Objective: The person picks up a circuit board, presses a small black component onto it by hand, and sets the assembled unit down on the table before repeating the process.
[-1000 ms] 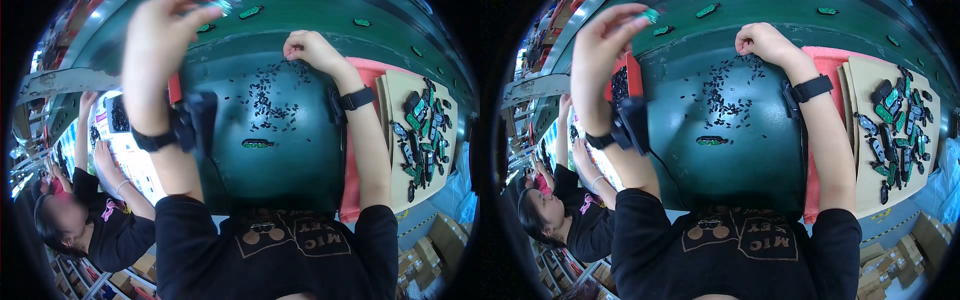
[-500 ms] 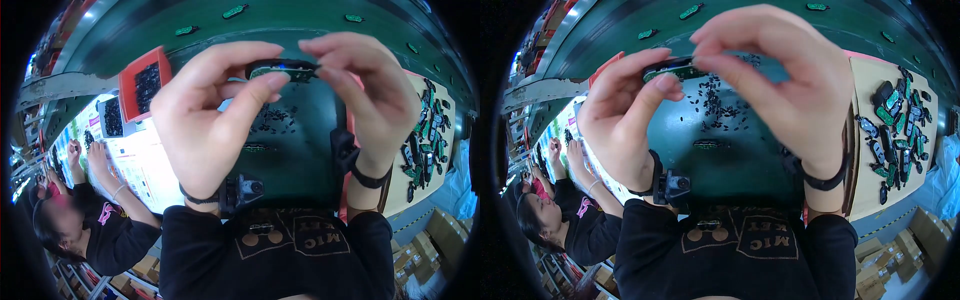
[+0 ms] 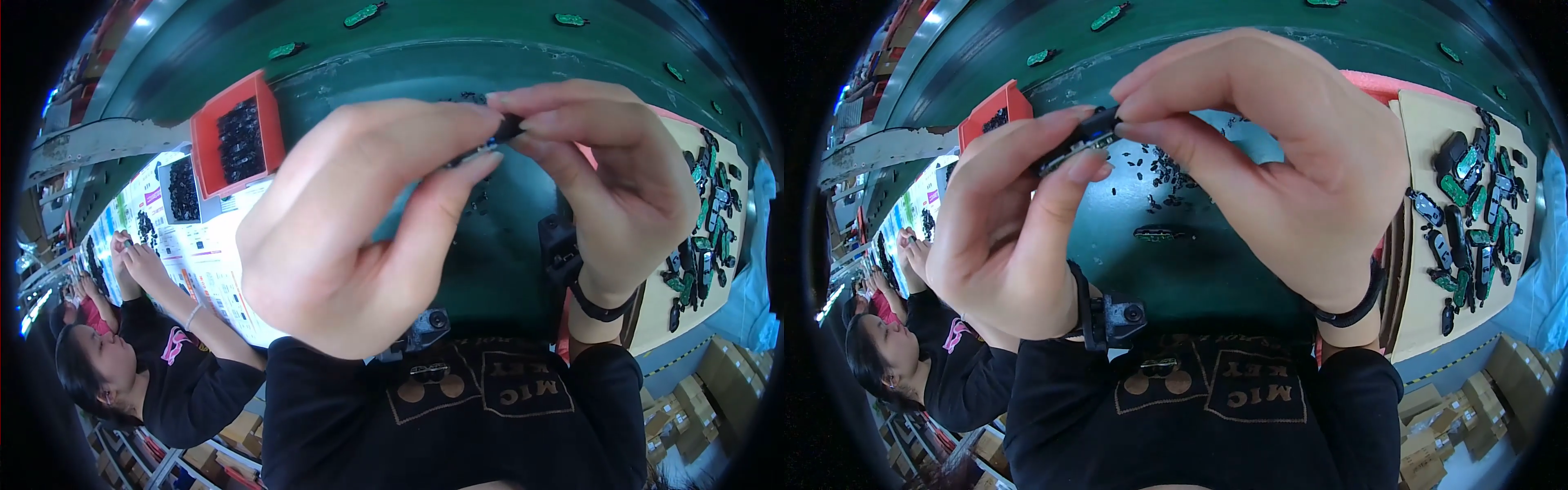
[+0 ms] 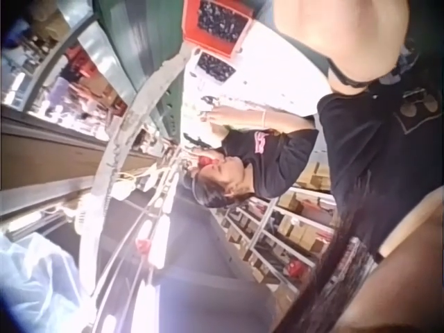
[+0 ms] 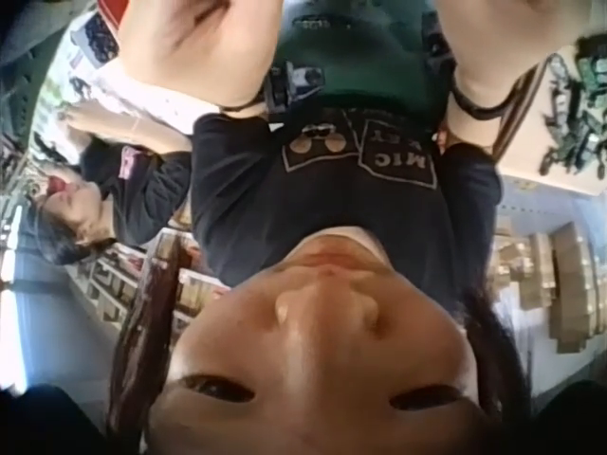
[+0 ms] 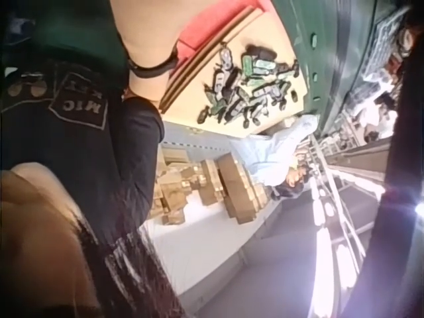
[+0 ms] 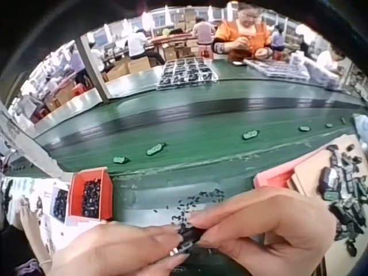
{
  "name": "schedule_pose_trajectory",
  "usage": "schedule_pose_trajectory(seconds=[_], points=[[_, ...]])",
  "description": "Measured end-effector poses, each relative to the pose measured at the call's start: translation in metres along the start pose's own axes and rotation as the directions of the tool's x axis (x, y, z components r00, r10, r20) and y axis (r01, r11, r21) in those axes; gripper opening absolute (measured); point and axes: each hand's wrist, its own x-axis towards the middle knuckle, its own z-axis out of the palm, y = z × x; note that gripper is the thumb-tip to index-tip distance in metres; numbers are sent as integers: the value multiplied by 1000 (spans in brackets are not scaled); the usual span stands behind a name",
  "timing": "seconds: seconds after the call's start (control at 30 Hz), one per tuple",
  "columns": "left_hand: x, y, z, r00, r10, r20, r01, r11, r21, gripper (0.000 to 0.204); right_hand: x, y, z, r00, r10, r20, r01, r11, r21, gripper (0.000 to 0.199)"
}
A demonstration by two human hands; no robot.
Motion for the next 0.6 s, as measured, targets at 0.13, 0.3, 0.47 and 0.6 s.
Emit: schedule_pose_trajectory(seconds=[0.13, 0.3, 0.47, 0.6], points=[[-1, -4, 3, 994, 105, 10, -105, 994, -7, 20, -4, -21, 6, 966, 235, -103, -229, 971, 67, 21], [3, -2, -2, 979, -185, 87, 201, 948, -247, 21, -5, -12, -10, 909, 416, -4, -376, 825, 421, 22], [11, -7, 4, 892, -433, 127, 427, 719, -548, 23, -7, -3, -17, 879, 477, 3, -448, 825, 345, 20], [14, -26, 7, 861, -465, 207, 497, 682, -536, 24, -5, 10, -16, 904, 424, 46, -404, 817, 412, 23]])
